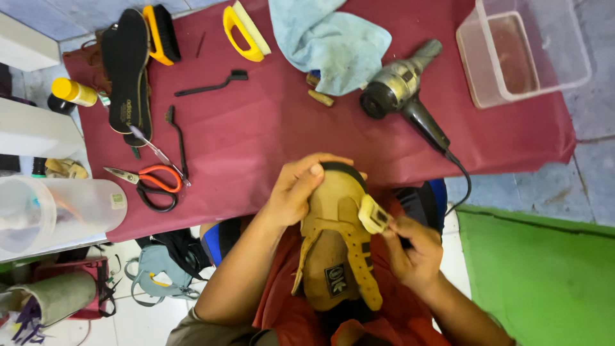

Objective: The person holds a tan and black sneaker and scrubs its exterior surfaces with a small brush. They rotate the shoe to clean the toe, sides, and heel areas. The person also wipes the shoe with their hand to remove loose debris.

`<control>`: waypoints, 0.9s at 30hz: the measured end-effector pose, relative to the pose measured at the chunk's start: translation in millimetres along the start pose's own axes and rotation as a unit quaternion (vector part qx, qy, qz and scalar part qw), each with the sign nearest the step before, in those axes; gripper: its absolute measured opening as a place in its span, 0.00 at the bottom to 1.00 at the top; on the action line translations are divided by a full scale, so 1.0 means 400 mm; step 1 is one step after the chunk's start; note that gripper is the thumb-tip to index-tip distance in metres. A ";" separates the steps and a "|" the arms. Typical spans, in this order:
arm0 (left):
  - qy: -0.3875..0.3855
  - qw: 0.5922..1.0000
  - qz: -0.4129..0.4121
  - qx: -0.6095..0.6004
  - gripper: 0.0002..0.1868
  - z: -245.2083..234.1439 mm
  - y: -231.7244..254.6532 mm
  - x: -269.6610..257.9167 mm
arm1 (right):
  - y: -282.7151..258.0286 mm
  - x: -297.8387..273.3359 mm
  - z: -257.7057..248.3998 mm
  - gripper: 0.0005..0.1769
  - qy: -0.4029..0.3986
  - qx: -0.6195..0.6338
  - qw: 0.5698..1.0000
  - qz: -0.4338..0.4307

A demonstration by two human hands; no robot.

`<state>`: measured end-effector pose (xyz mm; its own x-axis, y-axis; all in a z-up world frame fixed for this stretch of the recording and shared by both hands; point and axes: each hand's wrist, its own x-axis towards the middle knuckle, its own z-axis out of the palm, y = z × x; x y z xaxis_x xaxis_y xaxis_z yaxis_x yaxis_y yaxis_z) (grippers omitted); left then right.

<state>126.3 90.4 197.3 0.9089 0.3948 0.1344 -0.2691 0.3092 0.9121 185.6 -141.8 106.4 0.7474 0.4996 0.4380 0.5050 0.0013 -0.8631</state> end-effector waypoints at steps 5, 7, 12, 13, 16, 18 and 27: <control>-0.022 1.000 0.007 0.017 0.19 -0.047 -0.098 0.009 | -0.139 0.189 0.025 0.04 -0.009 -0.034 0.999 -0.042; -0.019 1.000 0.003 0.023 0.20 -0.040 -0.086 0.006 | -0.108 0.170 0.019 0.04 -0.007 -0.016 0.999 -0.034; 0.002 1.000 0.006 0.023 0.22 -0.005 -0.007 -0.008 | -0.023 0.013 0.002 0.02 -0.013 0.015 1.000 0.007; -0.001 1.000 0.005 0.026 0.23 -0.004 -0.003 -0.008 | -0.013 -0.007 0.003 0.03 0.001 0.024 1.000 0.007; -0.016 0.999 0.002 0.030 0.23 -0.004 -0.004 -0.004 | -0.070 0.057 0.016 0.05 0.009 0.000 1.000 0.000; -0.028 0.999 0.004 0.032 0.23 -0.017 -0.041 0.002 | -0.118 0.142 0.022 0.05 0.004 -0.033 0.999 -0.013; -0.030 0.999 0.009 0.025 0.23 0.014 -0.014 0.006 | -0.041 0.015 -0.025 0.05 -0.028 -0.018 0.999 0.035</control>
<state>131.7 84.8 194.7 0.9220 0.3471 0.1716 -0.2699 0.2584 0.9276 186.1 -147.6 125.9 0.7567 0.5445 0.3617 0.4685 -0.0659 -0.8810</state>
